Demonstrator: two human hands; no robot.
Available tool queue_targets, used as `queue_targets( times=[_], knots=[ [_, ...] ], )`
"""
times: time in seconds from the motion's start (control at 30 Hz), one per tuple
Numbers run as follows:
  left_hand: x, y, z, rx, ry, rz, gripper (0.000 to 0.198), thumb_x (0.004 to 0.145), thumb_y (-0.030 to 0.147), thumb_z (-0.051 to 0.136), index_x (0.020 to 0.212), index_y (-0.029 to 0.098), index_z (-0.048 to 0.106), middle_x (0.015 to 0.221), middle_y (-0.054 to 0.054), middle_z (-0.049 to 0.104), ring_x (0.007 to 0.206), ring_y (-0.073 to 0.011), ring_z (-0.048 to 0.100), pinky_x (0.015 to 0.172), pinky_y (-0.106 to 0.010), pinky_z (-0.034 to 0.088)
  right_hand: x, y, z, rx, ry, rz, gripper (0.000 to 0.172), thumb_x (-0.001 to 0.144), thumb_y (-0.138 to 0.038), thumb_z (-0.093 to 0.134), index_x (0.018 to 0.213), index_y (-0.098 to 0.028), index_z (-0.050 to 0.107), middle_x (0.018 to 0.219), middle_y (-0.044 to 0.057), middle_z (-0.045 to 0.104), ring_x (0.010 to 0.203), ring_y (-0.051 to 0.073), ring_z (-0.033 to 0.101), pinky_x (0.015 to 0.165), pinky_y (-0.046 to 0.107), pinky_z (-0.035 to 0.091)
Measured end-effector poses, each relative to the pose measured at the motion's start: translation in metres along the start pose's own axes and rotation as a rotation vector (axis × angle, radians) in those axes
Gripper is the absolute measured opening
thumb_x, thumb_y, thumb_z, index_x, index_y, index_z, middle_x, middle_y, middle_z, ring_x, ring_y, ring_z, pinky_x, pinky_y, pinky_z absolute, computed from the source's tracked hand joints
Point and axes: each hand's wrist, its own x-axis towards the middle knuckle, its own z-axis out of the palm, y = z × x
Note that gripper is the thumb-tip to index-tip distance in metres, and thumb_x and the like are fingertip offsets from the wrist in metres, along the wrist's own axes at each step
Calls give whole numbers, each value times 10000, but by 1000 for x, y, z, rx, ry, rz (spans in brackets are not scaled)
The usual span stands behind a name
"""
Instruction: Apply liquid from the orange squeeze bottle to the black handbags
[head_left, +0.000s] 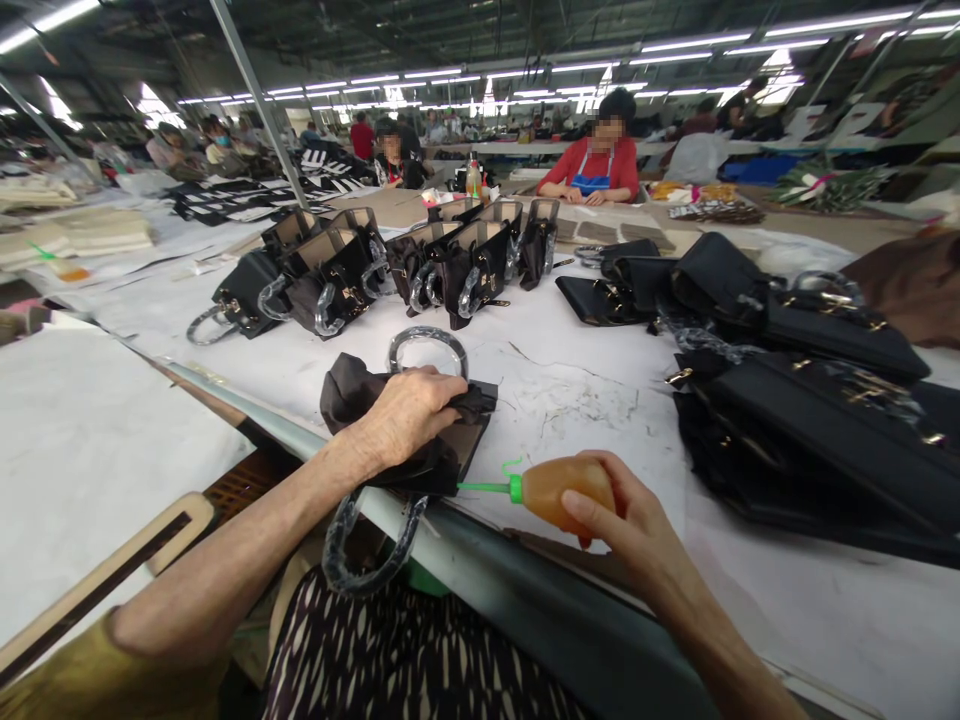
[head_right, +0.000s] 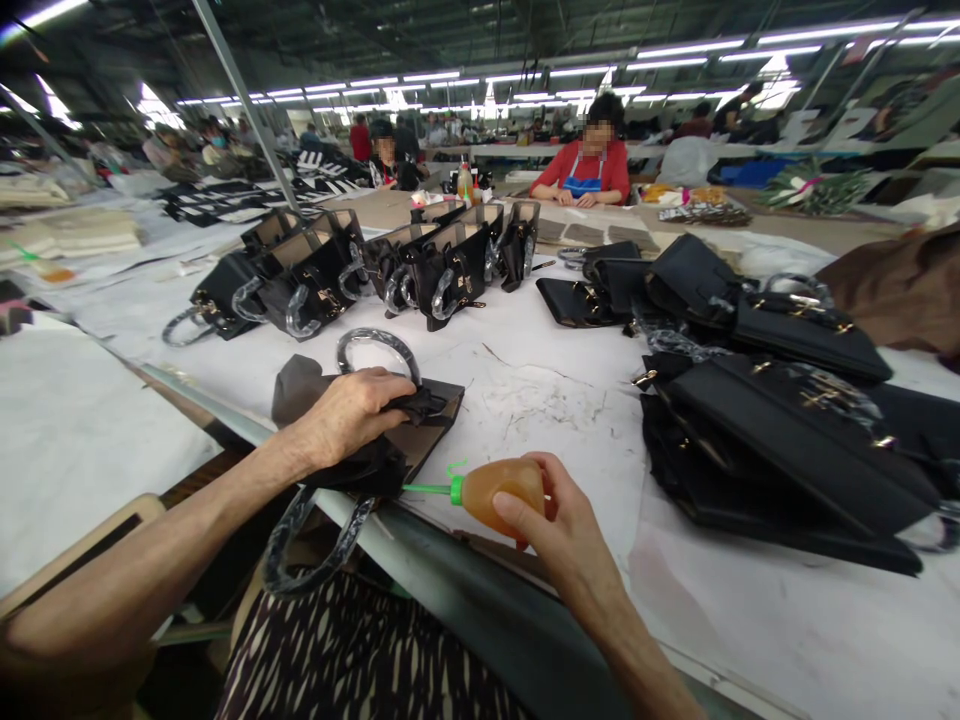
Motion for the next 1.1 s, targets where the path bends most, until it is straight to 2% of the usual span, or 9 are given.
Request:
queue_targets(
  times=[0.2, 0.37, 0.57, 0.67, 0.8, 0.9, 0.97, 1.1],
  knots=[
    [0, 3, -4, 12, -5, 4, 111, 843, 226, 503, 922, 199, 576, 837, -45, 614, 841, -196, 570, 699, -269, 423, 3, 5, -2, -226, 107, -105, 528, 706, -491, 721, 1102, -267, 455, 884, 8, 586, 755, 225, 559, 666, 333, 462],
    [0, 3, -7, 21, -9, -3, 121, 841, 230, 498, 929, 199, 574, 840, -47, 611, 823, -197, 576, 688, -270, 421, 21, 10, 2, -331, 139, -177, 524, 723, -504, 688, 1119, -249, 460, 913, 25, 598, 801, 247, 564, 739, 367, 456],
    [4, -6, -12, -6, 14, -48, 195, 823, 246, 516, 1011, 213, 554, 875, -53, 609, 789, -203, 587, 672, -275, 416, 44, 6, 8, -357, 329, -220, 570, 634, -447, 747, 1106, -212, 530, 999, 61, 587, 924, 310, 525, 865, 461, 371],
    [8, -12, -18, -86, 28, -100, 247, 814, 269, 532, 1056, 220, 523, 864, -38, 615, 764, -193, 589, 667, -270, 411, 53, 1, -1, -255, 434, -224, 584, 593, -439, 782, 1081, -216, 551, 933, 41, 589, 869, 295, 533, 845, 466, 378],
    [13, -20, -24, -214, 42, -152, 267, 782, 254, 558, 1041, 207, 510, 840, -18, 624, 751, -176, 588, 673, -258, 408, 62, -15, -29, 68, 521, -208, 537, 611, -452, 770, 1031, -214, 535, 914, 44, 590, 725, 234, 566, 653, 385, 462],
    [15, -26, -25, -270, 66, -190, 270, 764, 277, 569, 1019, 196, 530, 803, -16, 620, 716, -173, 577, 638, -257, 404, 66, -41, -59, 380, 481, -170, 416, 729, -476, 629, 1023, -194, 538, 976, 93, 588, 721, 202, 586, 524, 296, 466],
    [15, -29, -26, -287, 86, -214, 274, 751, 276, 573, 1010, 186, 553, 777, -18, 613, 695, -176, 570, 623, -263, 404, 65, -65, -79, 530, 403, -145, 369, 831, -460, 492, 981, -136, 584, 961, 152, 585, 675, 171, 569, 453, 254, 442],
    [14, -35, -29, -286, 137, -206, 216, 721, 228, 566, 922, 161, 608, 809, -35, 600, 740, -189, 573, 662, -282, 420, 53, -105, -105, 709, 365, -204, 509, 945, -434, 250, 979, -98, 630, 946, 161, 560, 633, 98, 542, 459, 194, 423]
  ],
)
